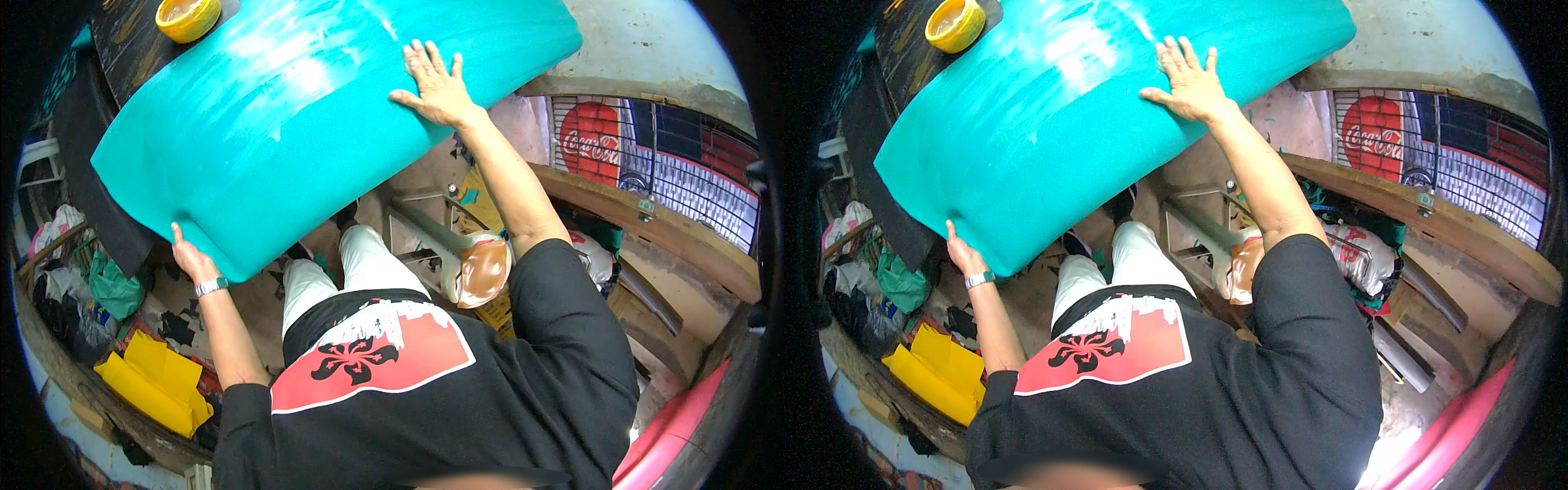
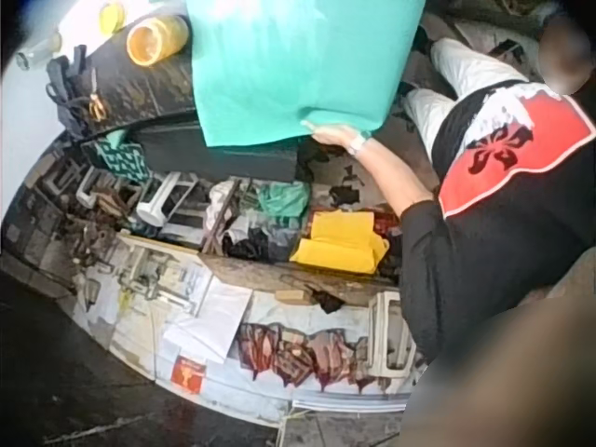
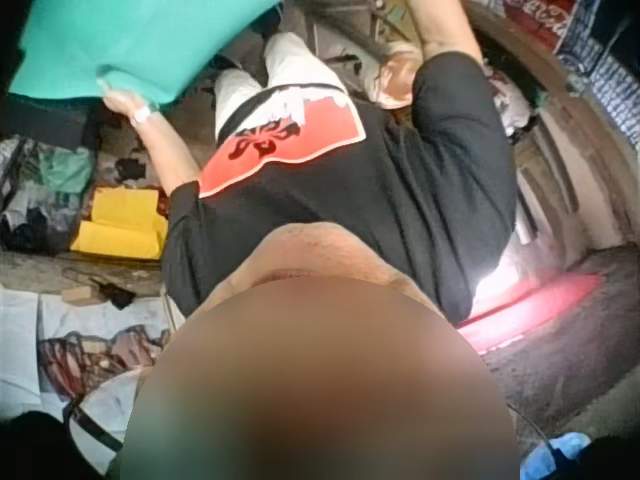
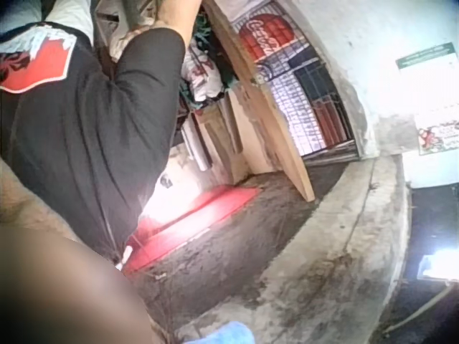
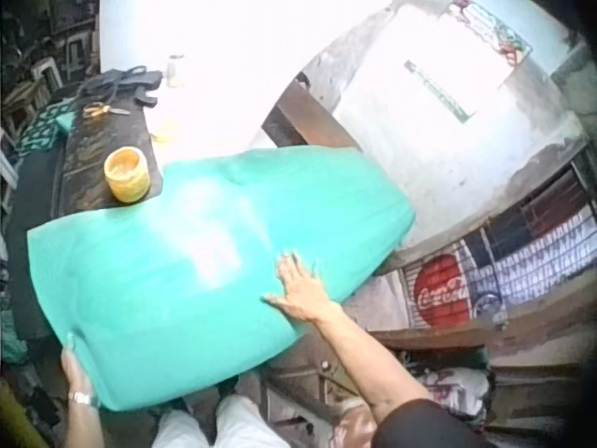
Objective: The person repeatedly scoops a viscous substance from a yellow container and spreads it by hand over a large teal sheet on a workbench. They smooth the surface, lift and reposition the sheet, and continue applying the substance across its area.
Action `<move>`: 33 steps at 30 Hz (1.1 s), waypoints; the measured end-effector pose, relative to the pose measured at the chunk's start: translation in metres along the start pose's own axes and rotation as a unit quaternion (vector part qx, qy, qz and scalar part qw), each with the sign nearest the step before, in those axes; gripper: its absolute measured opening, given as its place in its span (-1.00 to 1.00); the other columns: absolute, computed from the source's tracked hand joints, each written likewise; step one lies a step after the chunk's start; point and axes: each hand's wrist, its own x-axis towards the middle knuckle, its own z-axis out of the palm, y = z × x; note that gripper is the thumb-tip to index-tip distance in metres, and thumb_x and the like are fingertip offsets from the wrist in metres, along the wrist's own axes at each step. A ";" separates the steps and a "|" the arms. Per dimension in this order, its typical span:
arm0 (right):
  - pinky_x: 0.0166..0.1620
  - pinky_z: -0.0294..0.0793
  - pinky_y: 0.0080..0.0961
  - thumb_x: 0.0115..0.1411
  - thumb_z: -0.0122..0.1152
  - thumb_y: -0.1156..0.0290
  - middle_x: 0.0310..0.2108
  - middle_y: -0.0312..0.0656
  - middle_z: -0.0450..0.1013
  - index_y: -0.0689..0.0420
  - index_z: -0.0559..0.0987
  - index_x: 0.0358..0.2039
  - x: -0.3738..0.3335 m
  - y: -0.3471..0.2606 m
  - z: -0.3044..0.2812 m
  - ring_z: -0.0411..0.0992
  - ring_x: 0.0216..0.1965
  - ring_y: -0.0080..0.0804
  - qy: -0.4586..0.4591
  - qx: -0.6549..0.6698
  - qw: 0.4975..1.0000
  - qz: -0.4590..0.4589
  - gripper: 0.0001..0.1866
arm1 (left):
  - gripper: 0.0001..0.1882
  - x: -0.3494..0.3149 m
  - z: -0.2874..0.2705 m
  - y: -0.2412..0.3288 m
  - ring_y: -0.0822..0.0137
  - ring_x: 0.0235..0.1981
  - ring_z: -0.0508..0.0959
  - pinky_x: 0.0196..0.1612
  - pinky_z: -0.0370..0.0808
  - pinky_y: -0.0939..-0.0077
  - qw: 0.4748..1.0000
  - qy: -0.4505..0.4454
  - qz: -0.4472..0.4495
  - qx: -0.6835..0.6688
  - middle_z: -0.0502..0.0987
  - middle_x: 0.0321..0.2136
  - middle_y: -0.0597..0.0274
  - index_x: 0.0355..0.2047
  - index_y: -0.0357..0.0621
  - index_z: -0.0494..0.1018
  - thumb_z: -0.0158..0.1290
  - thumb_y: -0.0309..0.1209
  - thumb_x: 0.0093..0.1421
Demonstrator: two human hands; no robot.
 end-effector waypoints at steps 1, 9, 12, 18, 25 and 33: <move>0.37 -0.48 0.27 0.12 -0.22 -0.52 0.47 -0.18 -0.24 -0.02 -0.10 0.44 -0.004 -0.020 0.001 -0.37 0.48 -0.19 0.015 0.022 0.999 -0.029 0.08 | -0.42 -0.001 -0.001 0.001 0.25 -0.08 0.44 0.07 0.38 0.30 1.000 -0.006 -0.014 0.002 0.47 -0.05 0.03 -0.02 -0.48 0.43 0.19 -0.13 0.22; 0.37 -0.43 0.25 0.01 -0.12 -0.57 0.46 -0.06 -0.22 0.10 -0.06 0.42 -0.014 -0.193 -0.009 -0.31 0.48 -0.15 -0.002 0.093 0.994 -0.049 0.21 | -0.36 -0.004 0.009 -0.007 0.19 0.07 0.39 0.21 0.26 0.32 1.000 -0.009 0.021 -0.009 0.42 0.09 -0.12 0.04 -0.60 0.37 0.19 -0.17 0.21; 0.35 -0.42 0.31 -0.02 -0.09 -0.57 0.45 -0.03 -0.15 0.14 0.01 0.40 -0.024 -0.273 -0.003 -0.26 0.47 -0.09 0.057 0.152 0.979 -0.122 0.22 | -0.34 0.000 0.012 -0.008 0.20 0.08 0.39 0.20 0.25 0.34 1.000 -0.015 -0.011 -0.017 0.43 0.08 -0.12 0.05 -0.62 0.33 0.21 -0.21 0.20; 0.33 -0.38 0.37 0.19 -0.21 -0.41 0.40 0.03 -0.02 0.13 0.25 0.31 -0.043 -0.375 -0.023 -0.13 0.45 -0.12 -0.031 0.233 0.941 -0.244 -0.06 | -0.31 -0.006 0.003 0.000 0.12 0.08 0.41 0.19 0.29 0.25 0.992 -0.105 -0.029 -0.058 0.39 0.12 -0.13 0.12 -0.58 0.27 0.20 -0.20 0.20; -0.12 0.54 -0.34 -0.04 0.49 0.05 -0.14 -0.07 0.53 0.01 0.57 0.02 0.104 -0.271 -0.112 0.54 -0.19 -0.20 0.094 0.355 0.917 -0.156 -0.39 | -0.48 -0.012 0.016 -0.008 0.24 0.00 0.45 0.11 0.36 0.33 0.989 -0.065 -0.010 -0.133 0.48 0.03 0.00 0.03 -0.50 0.39 0.15 -0.27 0.26; -0.53 0.54 -0.46 -0.07 0.52 0.10 -0.38 -0.02 0.59 0.01 0.47 0.12 0.307 -0.264 -0.145 0.55 -0.55 -0.40 -0.271 0.060 0.958 0.074 -0.27 | -0.50 -0.020 0.017 -0.006 0.27 -0.02 0.44 0.10 0.34 0.35 0.988 -0.059 -0.029 -0.141 0.49 0.01 0.09 0.04 -0.41 0.43 0.16 -0.23 0.25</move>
